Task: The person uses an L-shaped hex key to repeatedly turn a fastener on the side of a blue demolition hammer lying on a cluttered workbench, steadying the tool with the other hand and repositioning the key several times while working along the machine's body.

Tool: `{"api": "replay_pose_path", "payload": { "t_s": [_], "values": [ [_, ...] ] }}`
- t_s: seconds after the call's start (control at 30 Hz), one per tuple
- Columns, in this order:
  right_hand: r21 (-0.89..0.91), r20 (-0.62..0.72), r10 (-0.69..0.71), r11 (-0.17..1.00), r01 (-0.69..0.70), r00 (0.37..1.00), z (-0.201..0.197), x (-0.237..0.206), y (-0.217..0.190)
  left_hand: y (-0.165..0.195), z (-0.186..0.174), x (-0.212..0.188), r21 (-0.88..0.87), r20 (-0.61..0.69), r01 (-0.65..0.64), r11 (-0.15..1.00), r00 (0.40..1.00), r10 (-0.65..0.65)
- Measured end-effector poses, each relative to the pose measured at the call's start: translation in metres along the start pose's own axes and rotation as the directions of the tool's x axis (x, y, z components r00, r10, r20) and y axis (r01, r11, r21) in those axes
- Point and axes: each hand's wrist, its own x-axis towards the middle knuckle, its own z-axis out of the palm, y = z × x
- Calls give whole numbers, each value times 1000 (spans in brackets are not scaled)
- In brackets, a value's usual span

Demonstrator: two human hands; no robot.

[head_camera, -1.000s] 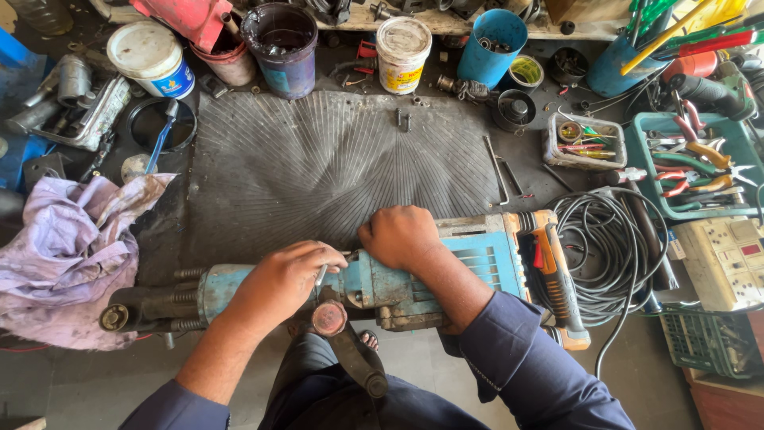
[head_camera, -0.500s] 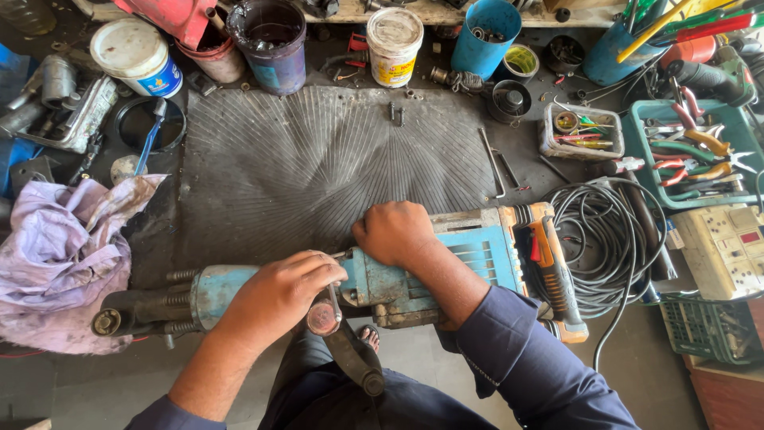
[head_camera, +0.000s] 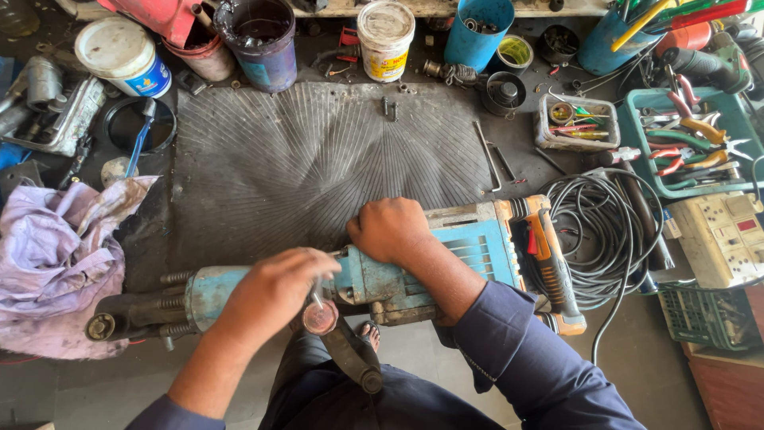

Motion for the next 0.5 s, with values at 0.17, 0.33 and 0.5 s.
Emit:
{"api": "replay_pose_path", "payload": {
  "t_s": [0.17, 0.33, 0.5],
  "values": [
    [-4, -4, -3, 1000, 3, 1000, 0, 0, -1, -10, 6, 13, -325, -123, 198, 924, 961, -249],
    [2, -25, 6, 1000, -6, 1000, 3, -1, -1, -12, 7, 18, -216, -109, 112, 970, 984, -138],
    [-12, -52, -39, 999, 39, 998, 5, 0, -1, -16, 7, 12, -292, -100, 17, 956, 994, -48]
  ]
}}
